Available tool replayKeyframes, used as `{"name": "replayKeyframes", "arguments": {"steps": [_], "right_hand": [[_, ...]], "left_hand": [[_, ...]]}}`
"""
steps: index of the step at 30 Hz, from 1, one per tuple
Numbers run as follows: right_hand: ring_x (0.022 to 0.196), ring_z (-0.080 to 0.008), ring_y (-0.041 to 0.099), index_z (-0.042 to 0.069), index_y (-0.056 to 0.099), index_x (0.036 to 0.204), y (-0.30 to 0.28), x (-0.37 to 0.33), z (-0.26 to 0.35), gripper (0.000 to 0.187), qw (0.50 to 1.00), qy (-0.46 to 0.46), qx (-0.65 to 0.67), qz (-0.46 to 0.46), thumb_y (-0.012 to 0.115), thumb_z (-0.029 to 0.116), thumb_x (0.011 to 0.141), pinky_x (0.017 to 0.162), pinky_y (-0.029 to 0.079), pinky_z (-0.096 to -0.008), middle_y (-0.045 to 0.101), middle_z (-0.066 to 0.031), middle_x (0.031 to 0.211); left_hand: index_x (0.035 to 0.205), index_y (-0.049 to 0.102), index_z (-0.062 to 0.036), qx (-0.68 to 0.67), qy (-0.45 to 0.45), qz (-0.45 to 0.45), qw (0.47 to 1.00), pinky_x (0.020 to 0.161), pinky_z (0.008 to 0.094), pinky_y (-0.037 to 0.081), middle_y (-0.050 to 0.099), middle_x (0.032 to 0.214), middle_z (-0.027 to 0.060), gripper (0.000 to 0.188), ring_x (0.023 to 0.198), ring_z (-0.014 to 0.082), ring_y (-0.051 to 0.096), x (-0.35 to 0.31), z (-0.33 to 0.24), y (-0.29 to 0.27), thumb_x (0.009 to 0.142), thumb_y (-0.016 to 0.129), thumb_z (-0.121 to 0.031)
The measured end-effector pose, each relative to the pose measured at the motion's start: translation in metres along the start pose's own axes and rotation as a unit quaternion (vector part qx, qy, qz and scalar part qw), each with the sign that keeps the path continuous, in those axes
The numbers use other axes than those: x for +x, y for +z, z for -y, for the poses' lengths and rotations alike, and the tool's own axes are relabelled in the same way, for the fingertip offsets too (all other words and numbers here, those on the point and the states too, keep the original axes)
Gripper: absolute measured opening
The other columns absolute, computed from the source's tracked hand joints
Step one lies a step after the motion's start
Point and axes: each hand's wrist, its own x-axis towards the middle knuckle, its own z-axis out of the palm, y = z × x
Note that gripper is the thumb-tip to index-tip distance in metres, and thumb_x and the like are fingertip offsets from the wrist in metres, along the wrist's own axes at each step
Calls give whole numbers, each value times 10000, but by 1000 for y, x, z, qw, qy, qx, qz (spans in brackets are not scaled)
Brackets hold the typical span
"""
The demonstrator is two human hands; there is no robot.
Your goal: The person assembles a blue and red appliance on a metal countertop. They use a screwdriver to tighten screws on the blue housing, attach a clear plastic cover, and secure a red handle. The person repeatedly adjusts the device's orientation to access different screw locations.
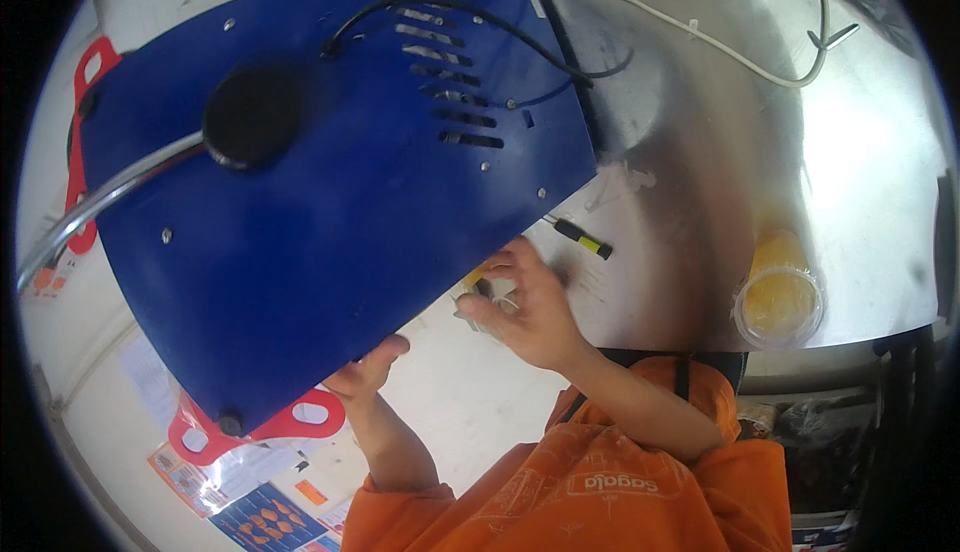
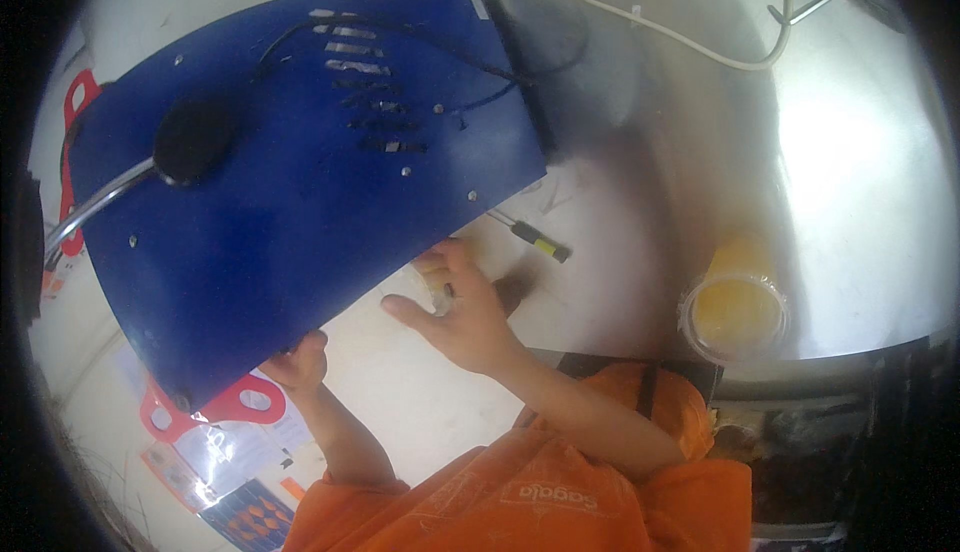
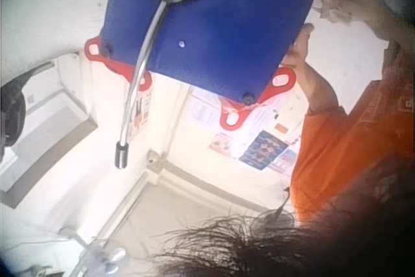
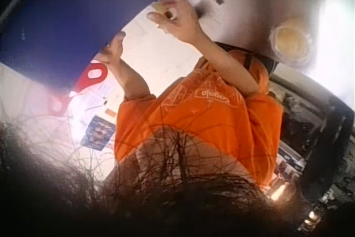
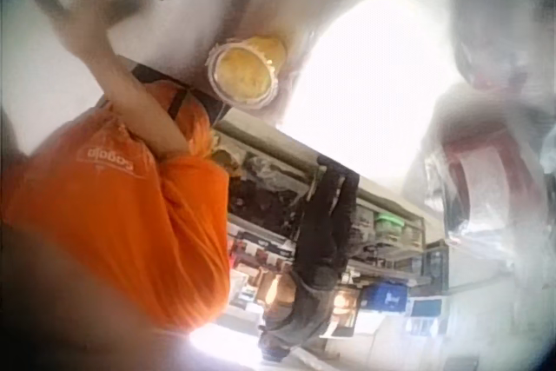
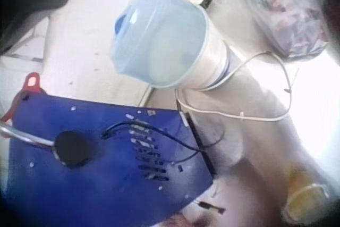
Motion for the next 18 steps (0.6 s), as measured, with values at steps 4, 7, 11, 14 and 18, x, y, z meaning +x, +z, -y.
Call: {"name": "replayKeyframes", "arguments": {"steps": [4, 7, 11, 14, 18], "right_hand": [[1149, -266, 527, -1, 455, 1287, 17, 13, -2, 587, 993, -84, 38, 79, 752, 194, 820, 1019, 376, -400, 543, -162, 1248], [1130, -270, 540, 16, 520, 1237, 24, 17, -3, 520, 986, -65, 117, 100, 758, 158, 798, 998, 385, -403, 582, -153, 1209], [1047, -243, 586, 24, 588, 1139, 19, 21, 3, 451, 990, -71, 79, 90, 786, 121, 745, 947, 421, -376, 644, -127, 1080], [962, -213, 616, 32, 611, 1077, 23, 18, 1, 417, 986, -28, 142, 86, 803, 104, 714, 900, 450, -347, 666, -100, 1002], [942, -180, 620, 35, 617, 1046, 32, 9, 2, 372, 987, -19, 151, 52, 794, 92, 724, 878, 460, -325, 668, -85, 969]], "left_hand": [[1191, 508, -9, 220, 106, 40, 969, 698, 280, 496, 617, 1019, 65, 638, 829, 162, 597, -3, -3, -16, 822, 706, -490], [1112, 517, 1, 449, 194, 65, 870, 568, 270, 440, 606, 846, 34, 391, 649, 124, 544, -22, 9, -34, 961, 600, -351], [1118, 526, 18, 140, 70, 4, 988, 643, 289, 466, 626, 898, 72, 384, 722, 143, 574, -14, 1, -19, 1006, 498, -348], [1226, 519, 55, 71, 79, 7, 994, 834, 337, 476, 595, 1145, 136, 360, 945, 211, 588, -10, -3, -18, 982, 509, -210], [1217, 559, 70, 93, 75, -10, 993, 892, 349, 479, 602, 1200, 161, 319, 1007, 241, 599, -9, -10, -15, 954, 524, -108]]}}
